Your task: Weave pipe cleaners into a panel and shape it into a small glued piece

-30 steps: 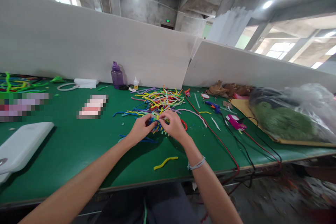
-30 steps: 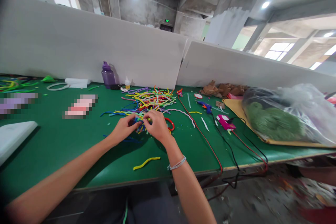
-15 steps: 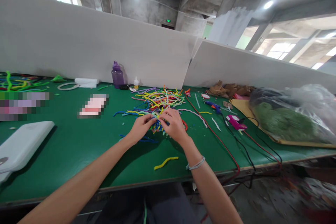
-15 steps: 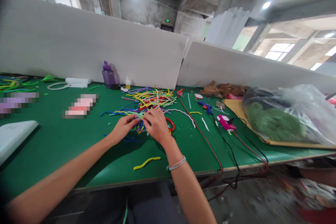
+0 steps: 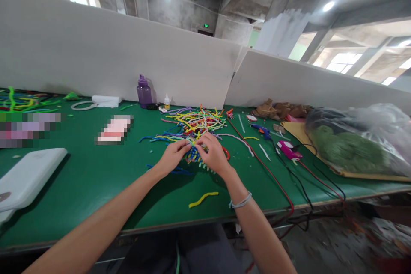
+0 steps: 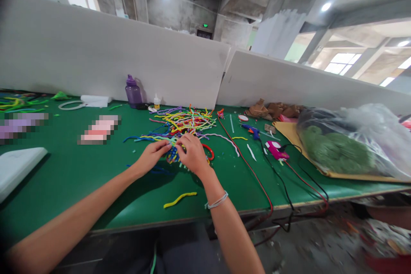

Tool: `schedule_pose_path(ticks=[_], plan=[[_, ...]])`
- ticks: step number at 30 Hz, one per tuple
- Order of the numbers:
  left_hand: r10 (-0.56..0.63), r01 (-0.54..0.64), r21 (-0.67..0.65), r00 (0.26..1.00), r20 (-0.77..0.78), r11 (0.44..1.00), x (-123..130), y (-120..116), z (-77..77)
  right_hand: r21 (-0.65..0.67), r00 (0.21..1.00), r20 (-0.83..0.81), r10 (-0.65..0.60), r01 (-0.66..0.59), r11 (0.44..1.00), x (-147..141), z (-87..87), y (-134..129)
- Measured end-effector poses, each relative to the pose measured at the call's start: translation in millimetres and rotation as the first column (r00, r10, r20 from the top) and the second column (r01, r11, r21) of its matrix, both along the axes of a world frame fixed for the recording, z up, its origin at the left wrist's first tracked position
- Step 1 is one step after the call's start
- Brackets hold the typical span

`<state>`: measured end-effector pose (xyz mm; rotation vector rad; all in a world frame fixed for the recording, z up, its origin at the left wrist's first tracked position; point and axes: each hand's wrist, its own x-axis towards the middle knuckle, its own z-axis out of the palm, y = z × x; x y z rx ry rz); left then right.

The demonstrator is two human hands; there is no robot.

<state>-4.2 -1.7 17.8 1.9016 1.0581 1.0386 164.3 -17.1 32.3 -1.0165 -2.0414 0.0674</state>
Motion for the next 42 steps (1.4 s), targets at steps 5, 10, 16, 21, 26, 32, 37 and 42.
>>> schedule_pose_path(ticks=[5, 10, 16, 21, 26, 32, 37, 42], plan=[[-0.044, 0.047, 0.025, 0.996, -0.082, 0.999, 0.4, -2.1, -0.4, -0.063, 0.999, -0.015, 0.035, -0.035, 0.997, 0.8, -1.2, 2.1], [-0.067, 0.066, -0.013, 0.995, -0.076, 0.998, 1.4, -2.4, -2.3, -0.076, 1.000, -0.021, 0.023, -0.024, 0.997, 0.7, -2.1, 3.0], [-0.079, 0.081, -0.092, 0.997, 0.025, 0.992, 2.6, -2.3, -2.3, -0.099, 0.997, -0.071, 0.004, -0.011, 0.995, 6.3, -0.9, 6.9], [0.013, -0.013, -0.028, 1.000, -0.010, 1.000, 1.7, -0.2, -3.5, -0.114, 0.998, -0.053, 0.016, -0.022, 0.993, 8.8, -2.4, 9.0], [0.040, -0.039, 0.018, 0.996, -0.080, 0.999, 2.0, 1.5, -7.0, -0.088, 0.999, -0.029, 0.025, -0.028, 0.996, 6.1, -4.7, 8.7], [0.116, -0.107, 0.073, 0.983, -0.141, 0.992, 2.0, 4.2, -10.8, -0.005, 0.999, 0.031, 0.022, -0.022, 1.000, 0.6, -5.2, 4.1], [0.130, -0.119, 0.078, 0.981, -0.143, 0.990, 1.4, 4.6, -9.4, -0.038, 0.998, -0.056, 0.032, -0.034, 0.999, 1.9, -3.2, 6.4], [0.067, -0.050, 0.092, 0.979, -0.192, 0.995, 1.8, 0.3, -3.4, -0.364, 0.980, -0.198, 0.019, -0.091, 0.927, 11.1, -5.0, 14.3]])
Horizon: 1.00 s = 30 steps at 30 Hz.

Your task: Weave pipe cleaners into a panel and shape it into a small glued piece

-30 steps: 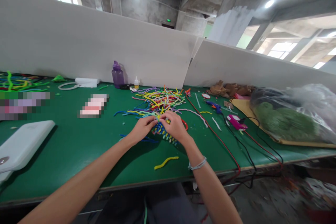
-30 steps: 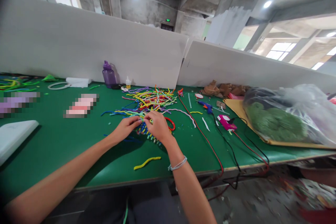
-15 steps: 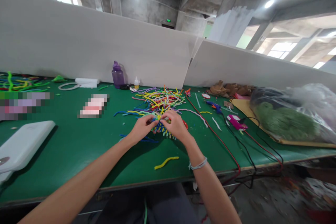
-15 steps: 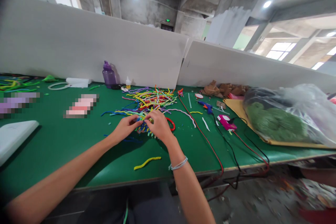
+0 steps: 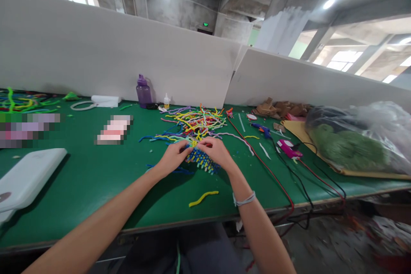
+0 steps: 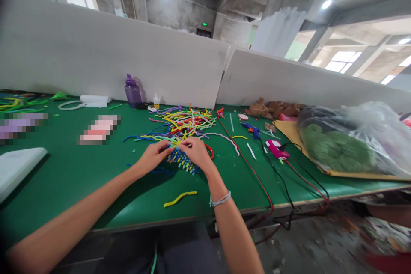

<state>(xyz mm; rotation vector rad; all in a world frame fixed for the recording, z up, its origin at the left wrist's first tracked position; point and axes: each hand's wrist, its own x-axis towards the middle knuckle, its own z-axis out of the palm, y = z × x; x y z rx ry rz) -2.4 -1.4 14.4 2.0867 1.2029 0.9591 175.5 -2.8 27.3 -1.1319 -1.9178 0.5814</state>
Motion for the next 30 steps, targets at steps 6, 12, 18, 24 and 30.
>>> schedule_pose_path(ticks=[6, 12, 18, 24, 30], plan=[[-0.011, 0.015, 0.055, 0.998, -0.059, 0.998, 0.2, -2.6, 2.3, -0.192, 0.993, -0.090, 0.077, -0.094, 0.977, 6.0, -0.6, 1.4], [-0.021, 0.025, 0.054, 0.998, -0.059, 0.998, 0.3, -2.4, -1.6, -0.243, 0.991, -0.100, 0.085, -0.107, 0.964, 5.4, 0.3, -0.5], [-0.021, 0.024, 0.046, 0.998, -0.055, 0.999, 1.4, -3.2, -2.1, -0.248, 0.995, -0.057, 0.085, -0.097, 0.964, 4.0, 0.9, -2.0], [-0.025, 0.026, 0.019, 0.997, -0.073, 0.999, 2.1, -2.2, -4.2, -0.216, 0.998, 0.005, 0.061, -0.059, 0.975, 0.2, -0.1, -4.8], [-0.033, 0.032, -0.017, 0.997, -0.068, 0.999, 0.9, -1.0, -5.0, -0.207, 0.998, 0.033, 0.045, -0.037, 0.978, -0.5, 0.6, -5.0]])
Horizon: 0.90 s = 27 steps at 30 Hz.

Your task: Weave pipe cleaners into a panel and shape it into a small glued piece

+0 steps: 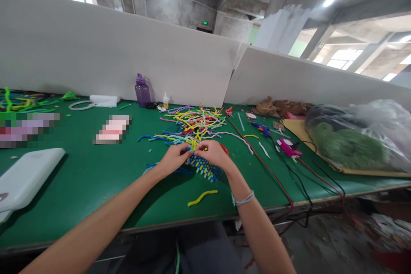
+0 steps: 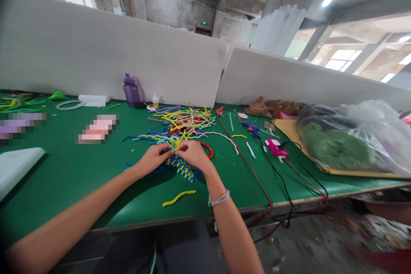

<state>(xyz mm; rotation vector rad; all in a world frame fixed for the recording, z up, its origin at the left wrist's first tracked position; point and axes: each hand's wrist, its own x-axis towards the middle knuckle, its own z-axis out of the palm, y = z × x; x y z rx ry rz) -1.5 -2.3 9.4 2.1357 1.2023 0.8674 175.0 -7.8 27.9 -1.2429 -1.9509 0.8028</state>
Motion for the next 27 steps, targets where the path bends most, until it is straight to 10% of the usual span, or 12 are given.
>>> schedule_pose_path(ticks=[17, 27], plan=[[0.078, -0.077, 0.019, 0.997, -0.010, 0.997, -2.7, 4.9, 2.6, 0.051, 0.999, 0.026, 0.034, -0.036, 0.998, 5.2, 1.0, 3.9], [0.154, -0.153, -0.012, 0.984, 0.088, 0.988, -5.0, 8.2, -0.8, 0.498, 0.994, 0.097, -0.053, -0.002, 0.867, -2.7, -1.7, -0.3]])
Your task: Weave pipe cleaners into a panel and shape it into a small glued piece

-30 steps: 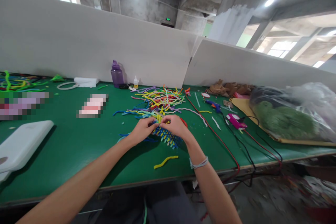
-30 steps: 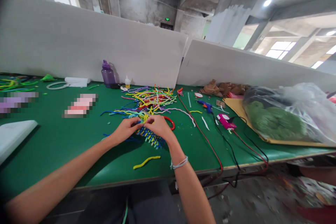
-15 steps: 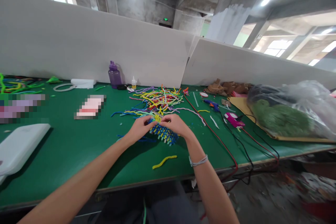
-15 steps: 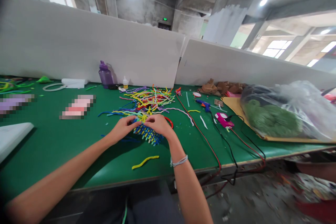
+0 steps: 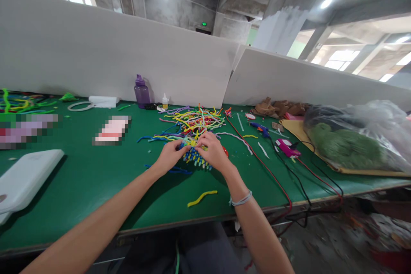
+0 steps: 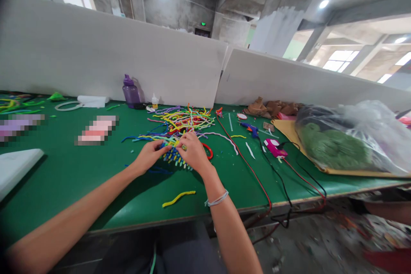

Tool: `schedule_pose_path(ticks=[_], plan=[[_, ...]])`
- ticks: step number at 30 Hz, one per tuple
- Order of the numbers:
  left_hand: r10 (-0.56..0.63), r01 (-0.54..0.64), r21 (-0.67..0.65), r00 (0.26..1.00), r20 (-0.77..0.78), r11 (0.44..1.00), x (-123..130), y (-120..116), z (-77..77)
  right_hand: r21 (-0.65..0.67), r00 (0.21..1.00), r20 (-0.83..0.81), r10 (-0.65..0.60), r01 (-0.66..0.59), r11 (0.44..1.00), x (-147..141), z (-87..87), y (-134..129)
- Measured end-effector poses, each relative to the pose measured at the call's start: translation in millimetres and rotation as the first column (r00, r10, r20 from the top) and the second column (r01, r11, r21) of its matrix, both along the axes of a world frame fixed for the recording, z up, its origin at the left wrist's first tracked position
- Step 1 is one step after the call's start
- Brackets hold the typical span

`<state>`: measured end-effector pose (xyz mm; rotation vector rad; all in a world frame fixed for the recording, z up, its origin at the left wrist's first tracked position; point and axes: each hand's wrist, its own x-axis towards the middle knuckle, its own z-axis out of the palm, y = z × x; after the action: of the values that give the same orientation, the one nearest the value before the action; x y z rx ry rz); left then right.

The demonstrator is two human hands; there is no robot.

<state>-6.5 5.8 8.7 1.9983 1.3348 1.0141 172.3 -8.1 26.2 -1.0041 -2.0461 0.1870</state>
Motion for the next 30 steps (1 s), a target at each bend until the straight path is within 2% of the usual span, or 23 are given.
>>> schedule_pose_path(ticks=[3, 5, 7, 9, 12, 14, 18, 22, 25, 27, 30], plan=[[0.010, -0.010, -0.004, 1.000, 0.012, 1.000, -0.9, 1.1, -1.0, 0.057, 0.999, 0.047, 0.013, -0.016, 0.998, -1.3, 1.5, -1.4], [0.012, -0.012, 0.022, 1.000, -0.008, 1.000, -1.0, 0.5, -0.3, 0.010, 1.000, 0.012, 0.009, -0.010, 1.000, -0.1, 1.9, 0.5], [0.005, -0.003, 0.068, 0.999, -0.042, 0.998, -0.7, -1.1, 1.2, -0.116, 0.997, -0.066, -0.035, 0.027, 0.993, 2.6, 1.8, 3.6], [-0.012, 0.023, 0.127, 0.996, -0.087, 0.992, -0.3, -3.2, 2.5, -0.295, 0.991, -0.117, -0.064, 0.027, 0.955, 6.2, 1.7, 6.2], [-0.040, 0.066, 0.195, 0.990, -0.136, 0.979, 0.0, -6.0, 3.8, -0.505, 0.988, -0.153, 0.002, -0.080, 0.860, 11.1, 2.5, 7.1], [-0.050, 0.080, 0.209, 0.988, -0.145, 0.975, 0.1, -7.2, 4.4, -0.552, 0.981, -0.187, 0.043, -0.141, 0.822, 12.9, 3.2, 6.7], [-0.051, 0.081, 0.198, 0.987, -0.151, 0.977, 0.6, -8.4, 5.1, -0.529, 0.982, -0.180, 0.052, -0.141, 0.837, 11.8, 2.5, 6.6], [-0.048, 0.077, 0.188, 0.987, -0.152, 0.979, 1.3, -8.2, 4.2, -0.419, 0.996, -0.091, 0.007, -0.044, 0.907, 5.8, 0.4, 4.9], [-0.055, 0.082, 0.173, 0.987, -0.154, 0.982, 1.4, -7.1, 2.8, -0.312, 0.998, -0.054, 0.009, -0.025, 0.950, 1.8, -0.1, 2.7], [-0.049, 0.073, 0.162, 0.988, -0.147, 0.984, 1.1, -5.9, 2.0, -0.297, 0.999, -0.054, 0.010, -0.026, 0.955, 1.5, 1.0, 2.1], [-0.017, 0.033, 0.149, 0.994, -0.111, 0.988, 0.0, -3.9, 1.6, -0.357, 0.997, -0.079, 0.007, -0.035, 0.933, 5.6, 4.5, 3.1]])
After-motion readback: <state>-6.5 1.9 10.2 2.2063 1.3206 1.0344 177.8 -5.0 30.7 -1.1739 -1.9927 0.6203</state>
